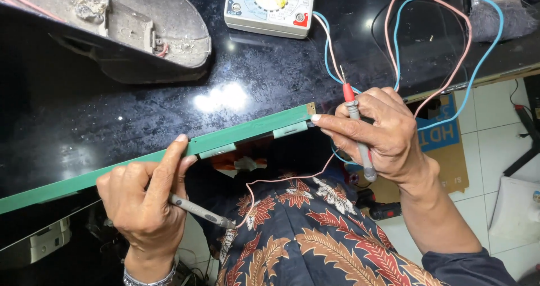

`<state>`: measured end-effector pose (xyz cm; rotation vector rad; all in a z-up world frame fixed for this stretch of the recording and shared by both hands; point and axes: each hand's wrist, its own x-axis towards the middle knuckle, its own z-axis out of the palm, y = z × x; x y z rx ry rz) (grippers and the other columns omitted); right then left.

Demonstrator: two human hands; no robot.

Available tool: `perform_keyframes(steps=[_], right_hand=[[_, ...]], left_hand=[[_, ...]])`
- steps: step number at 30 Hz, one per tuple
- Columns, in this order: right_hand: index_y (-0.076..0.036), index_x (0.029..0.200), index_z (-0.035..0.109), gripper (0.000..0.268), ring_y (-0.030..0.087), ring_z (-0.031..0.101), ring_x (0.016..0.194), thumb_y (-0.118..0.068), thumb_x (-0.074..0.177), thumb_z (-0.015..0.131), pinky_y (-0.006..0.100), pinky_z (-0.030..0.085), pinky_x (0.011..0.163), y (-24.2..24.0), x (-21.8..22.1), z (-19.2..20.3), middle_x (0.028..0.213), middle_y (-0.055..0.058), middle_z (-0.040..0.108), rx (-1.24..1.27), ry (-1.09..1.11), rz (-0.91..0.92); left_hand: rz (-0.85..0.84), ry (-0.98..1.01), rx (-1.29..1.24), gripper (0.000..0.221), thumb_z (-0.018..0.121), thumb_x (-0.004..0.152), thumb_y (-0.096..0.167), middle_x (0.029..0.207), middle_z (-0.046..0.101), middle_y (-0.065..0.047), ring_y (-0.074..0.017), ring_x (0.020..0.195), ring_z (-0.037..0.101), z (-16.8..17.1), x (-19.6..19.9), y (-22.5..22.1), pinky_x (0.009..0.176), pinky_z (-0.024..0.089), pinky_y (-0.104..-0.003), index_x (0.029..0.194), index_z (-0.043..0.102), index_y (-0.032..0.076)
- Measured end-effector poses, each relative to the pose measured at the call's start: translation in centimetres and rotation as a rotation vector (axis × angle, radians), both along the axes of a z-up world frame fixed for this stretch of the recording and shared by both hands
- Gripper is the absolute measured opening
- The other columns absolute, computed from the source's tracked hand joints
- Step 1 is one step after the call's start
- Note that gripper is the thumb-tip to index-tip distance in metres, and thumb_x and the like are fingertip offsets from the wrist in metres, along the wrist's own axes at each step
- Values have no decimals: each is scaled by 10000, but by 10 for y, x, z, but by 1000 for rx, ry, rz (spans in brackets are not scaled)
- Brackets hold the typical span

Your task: Using a multimeter probe to check electrical continuity and voltages at various points on a circuit board.

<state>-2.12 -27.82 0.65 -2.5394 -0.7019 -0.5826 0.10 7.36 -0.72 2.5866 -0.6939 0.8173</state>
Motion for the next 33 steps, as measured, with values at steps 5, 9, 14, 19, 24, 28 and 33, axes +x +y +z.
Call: perform_keyframes(steps=[5, 9, 14, 19, 24, 28, 33], right_hand=[[-49, 1225, 741, 240, 209, 571, 748, -199, 1038, 720, 349, 439, 720, 13, 8, 15, 999, 99, 725, 52, 74, -51], [-56, 1190, 746, 181, 181, 644, 755, -155, 1044, 707, 354, 476, 759, 25, 17, 30, 967, 70, 770, 139, 207, -44], [18, 1049, 720, 112, 225, 730, 811, -63, 974, 740, 323, 574, 805, 25, 9, 37, 948, 138, 755, 274, 233, 63], [58, 1038, 716, 132, 301, 761, 884, 14, 922, 759, 327, 635, 876, 26, -16, 17, 990, 250, 732, 331, 183, 103], [17, 1057, 674, 209, 313, 771, 939, -15, 897, 803, 344, 665, 888, 29, -29, -14, 1023, 255, 728, 485, 108, 7], [5, 1065, 625, 199, 301, 763, 944, -61, 933, 760, 350, 656, 887, 30, -27, -9, 1030, 246, 724, 512, 146, -3], [-35, 1081, 640, 240, 283, 776, 948, -13, 909, 808, 335, 657, 921, 32, -34, -16, 1037, 195, 731, 465, 137, -8]], left_hand=[[38, 0, 20, 240, 776, 1068, 260, 735, 428, -11, -200, 657, 413, -1, -5, 0, 709, 371, -389, 1203, 871, 87], [48, -6, 19, 237, 822, 1060, 228, 750, 481, -7, -201, 684, 443, -1, -14, 1, 740, 390, -393, 1236, 857, 73], [-12, 11, -132, 308, 691, 1057, 259, 704, 381, -9, -176, 617, 323, -5, -39, -3, 584, 300, -378, 1243, 789, 34], [-152, 182, -496, 443, 429, 1081, 334, 754, 610, -79, -138, 592, 520, -19, -84, -51, 543, 426, -311, 1084, 737, 16], [11, 1038, -937, 529, 423, 1045, 425, 882, 735, -40, -82, 744, 662, -10, -83, -92, 734, 582, -244, 1195, 717, 12], [-18, 1228, -1256, 423, 499, 1023, 424, 928, 770, -122, -185, 867, 728, 3, -63, -105, 873, 599, -348, 825, 623, 71], [-64, 1291, -1352, 437, 514, 1010, 424, 879, 797, -166, -234, 841, 789, -5, -55, -118, 849, 665, -353, 896, 659, 28]])
